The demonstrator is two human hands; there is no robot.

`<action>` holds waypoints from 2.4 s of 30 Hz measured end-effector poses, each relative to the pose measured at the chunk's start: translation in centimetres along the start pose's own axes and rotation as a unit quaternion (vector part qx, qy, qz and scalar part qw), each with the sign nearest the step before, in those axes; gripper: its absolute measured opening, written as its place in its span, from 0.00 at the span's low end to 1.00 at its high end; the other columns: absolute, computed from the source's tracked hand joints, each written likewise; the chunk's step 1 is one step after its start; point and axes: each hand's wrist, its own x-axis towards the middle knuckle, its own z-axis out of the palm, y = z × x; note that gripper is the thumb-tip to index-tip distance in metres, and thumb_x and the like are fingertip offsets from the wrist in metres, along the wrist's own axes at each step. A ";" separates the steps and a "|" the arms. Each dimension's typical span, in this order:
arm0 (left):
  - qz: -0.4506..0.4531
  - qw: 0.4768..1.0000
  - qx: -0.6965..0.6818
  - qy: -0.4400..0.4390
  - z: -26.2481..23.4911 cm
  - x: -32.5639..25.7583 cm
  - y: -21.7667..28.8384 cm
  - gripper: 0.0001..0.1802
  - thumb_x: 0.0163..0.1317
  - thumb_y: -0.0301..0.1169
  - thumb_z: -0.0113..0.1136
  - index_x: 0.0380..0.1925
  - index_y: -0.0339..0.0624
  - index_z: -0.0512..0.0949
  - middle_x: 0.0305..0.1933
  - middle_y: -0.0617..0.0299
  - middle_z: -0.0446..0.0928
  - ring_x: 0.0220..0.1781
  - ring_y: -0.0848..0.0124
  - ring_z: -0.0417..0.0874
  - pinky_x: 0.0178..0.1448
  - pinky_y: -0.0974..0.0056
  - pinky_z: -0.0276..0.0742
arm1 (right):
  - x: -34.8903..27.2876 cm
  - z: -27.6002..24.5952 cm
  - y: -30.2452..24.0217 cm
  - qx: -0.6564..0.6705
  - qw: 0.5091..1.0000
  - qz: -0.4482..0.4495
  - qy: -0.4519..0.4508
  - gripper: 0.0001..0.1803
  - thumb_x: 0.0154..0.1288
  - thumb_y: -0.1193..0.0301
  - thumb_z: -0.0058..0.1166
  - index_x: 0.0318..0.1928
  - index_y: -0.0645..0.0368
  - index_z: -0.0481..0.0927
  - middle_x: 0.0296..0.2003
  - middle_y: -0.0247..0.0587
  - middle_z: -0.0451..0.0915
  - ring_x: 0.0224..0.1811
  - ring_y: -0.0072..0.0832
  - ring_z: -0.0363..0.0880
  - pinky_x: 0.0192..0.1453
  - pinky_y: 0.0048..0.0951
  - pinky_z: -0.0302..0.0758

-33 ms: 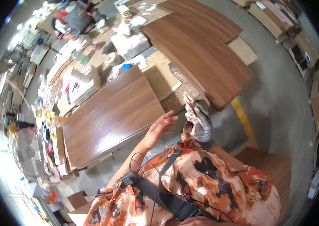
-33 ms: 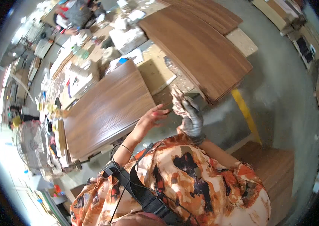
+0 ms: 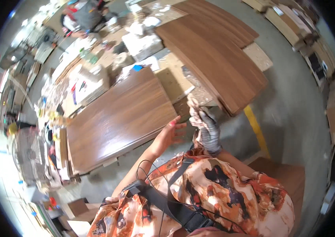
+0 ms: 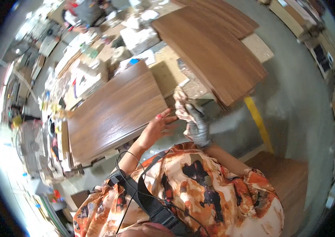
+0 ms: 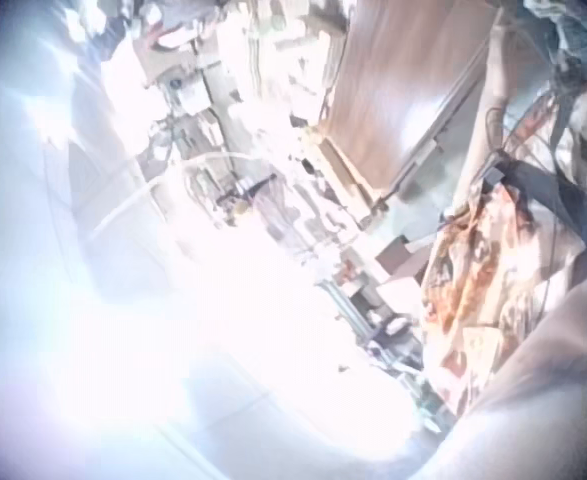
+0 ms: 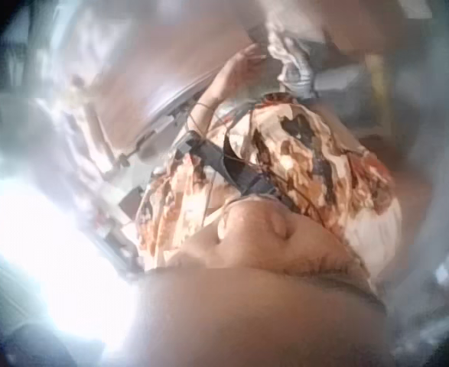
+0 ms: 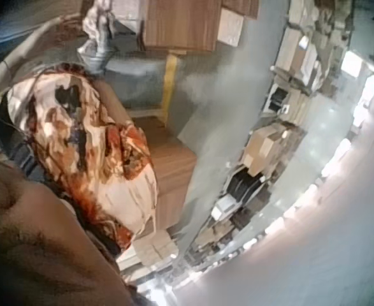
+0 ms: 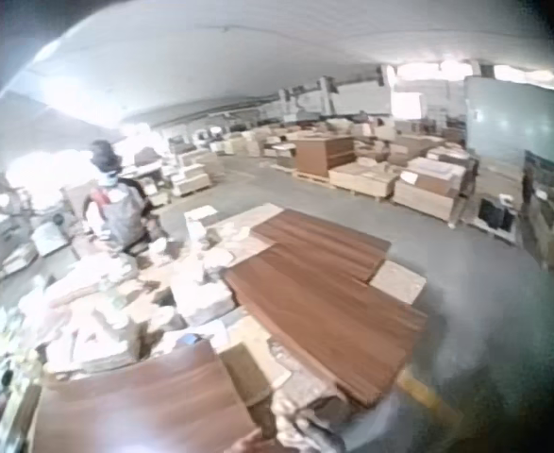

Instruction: The person wipes wood-grain panels with a cloth, applies liquid from a bottle, and uses a sanding block on the edges of the panels.

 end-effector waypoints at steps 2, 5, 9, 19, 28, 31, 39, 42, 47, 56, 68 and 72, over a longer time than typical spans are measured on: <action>0.025 0.976 -0.212 -0.039 -1.8 -2.5 -0.8 0.46 0.71 0.71 0.37 0.79 0.53 0.58 0.78 0.55 0.64 0.77 0.56 0.67 0.76 0.41 0.63 | 2.4 5.3 -1.4 -0.082 0.987 -0.037 -0.135 0.23 0.76 0.70 0.52 0.68 0.55 0.76 0.68 0.46 0.73 0.70 0.43 0.72 0.72 0.45 0.70; 0.108 0.928 -0.357 -0.006 -2.3 -7.6 -1.1 0.43 0.72 0.70 0.33 0.71 0.51 0.69 0.72 0.59 0.73 0.73 0.58 0.73 0.75 0.46 0.70 | 1.2 12.9 -3.8 -0.231 0.900 -0.125 -0.346 0.27 0.69 0.68 0.50 0.69 0.49 0.75 0.70 0.42 0.72 0.75 0.41 0.65 0.81 0.51 0.55; 0.205 0.892 -0.390 0.103 -4.3 -12.2 -3.0 0.37 0.77 0.63 0.36 0.72 0.51 0.68 0.72 0.61 0.73 0.73 0.61 0.73 0.78 0.50 0.65 | -1.1 16.9 -4.4 -0.258 0.854 -0.190 -0.408 0.26 0.71 0.59 0.50 0.69 0.43 0.75 0.70 0.41 0.71 0.76 0.43 0.63 0.80 0.60 0.49; 0.177 0.906 -0.365 0.120 -7.5 -17.8 -3.1 0.32 0.79 0.56 0.41 0.71 0.47 0.68 0.68 0.58 0.75 0.67 0.62 0.78 0.72 0.52 0.74 | 1.4 21.8 -8.9 -0.138 0.879 -0.176 -0.421 0.37 0.58 0.52 0.68 0.68 0.44 0.77 0.74 0.50 0.65 0.78 0.52 0.59 0.80 0.57 0.52; 0.131 0.955 -0.249 0.097 -11.8 -18.7 2.0 0.30 0.80 0.49 0.36 0.73 0.43 0.64 0.71 0.52 0.73 0.71 0.54 0.75 0.75 0.49 0.69 | 6.3 24.5 -3.9 0.006 0.925 -0.030 -0.380 0.26 0.67 0.76 0.61 0.65 0.53 0.76 0.65 0.44 0.77 0.68 0.39 0.75 0.73 0.38 0.71; 0.162 0.936 -0.243 0.194 -14.4 -19.0 2.4 0.30 0.80 0.45 0.38 0.75 0.42 0.59 0.71 0.47 0.73 0.72 0.54 0.74 0.77 0.52 0.66 | 8.4 25.9 0.2 0.084 0.935 0.137 -0.317 0.28 0.69 0.71 0.60 0.69 0.55 0.73 0.68 0.47 0.73 0.70 0.41 0.73 0.74 0.41 0.67; 0.236 0.895 -0.046 0.376 -18.5 -22.2 3.1 0.28 0.81 0.41 0.39 0.75 0.40 0.62 0.64 0.48 0.79 0.69 0.62 0.76 0.74 0.57 0.68 | 9.3 30.5 4.0 -0.438 0.698 -0.170 -0.540 0.38 0.66 0.45 0.54 0.74 0.41 0.68 0.80 0.46 0.53 0.82 0.52 0.46 0.76 0.70 0.45; 0.192 0.875 0.122 0.427 -19.3 -24.0 5.9 0.24 0.81 0.42 0.41 0.67 0.40 0.73 0.63 0.50 0.78 0.69 0.62 0.76 0.73 0.56 0.69 | 12.6 33.4 3.7 -0.442 0.672 -0.166 -0.570 0.43 0.61 0.48 0.59 0.76 0.42 0.65 0.78 0.47 0.55 0.81 0.53 0.47 0.75 0.67 0.51; 0.296 0.640 0.584 0.402 -13.8 -29.6 20.5 0.15 0.67 0.41 0.53 0.34 0.41 0.81 0.50 0.51 0.80 0.58 0.50 0.76 0.59 0.49 0.72 | 14.5 36.4 4.5 -0.384 0.721 -0.175 -0.550 0.30 0.66 0.63 0.54 0.68 0.54 0.71 0.65 0.50 0.73 0.69 0.42 0.70 0.73 0.43 0.65; 0.616 0.559 0.521 0.190 -6.3 -35.7 27.0 0.16 0.50 0.44 0.59 0.23 0.42 0.79 0.32 0.56 0.76 0.42 0.57 0.77 0.45 0.52 0.72 | 12.9 38.4 7.6 -0.430 0.689 -0.197 -0.549 0.29 0.65 0.63 0.57 0.67 0.49 0.74 0.66 0.49 0.73 0.68 0.47 0.70 0.72 0.45 0.66; 0.229 0.721 0.418 0.503 -30.0 -40.5 13.7 0.17 0.72 0.43 0.51 0.47 0.44 0.82 0.51 0.53 0.79 0.57 0.52 0.77 0.64 0.50 0.68 | 12.3 43.4 11.3 -0.334 0.820 -0.211 -0.415 0.23 0.67 0.64 0.58 0.61 0.55 0.76 0.63 0.53 0.70 0.64 0.48 0.70 0.66 0.46 0.72; 0.104 0.664 0.468 0.573 -34.8 -36.7 1.2 0.27 0.75 0.47 0.52 0.69 0.50 0.74 0.77 0.53 0.66 0.81 0.55 0.61 0.83 0.44 0.49 | 13.3 45.4 16.9 -0.273 0.804 -0.178 -0.498 0.20 0.71 0.65 0.52 0.61 0.57 0.74 0.52 0.50 0.76 0.61 0.40 0.73 0.66 0.43 0.70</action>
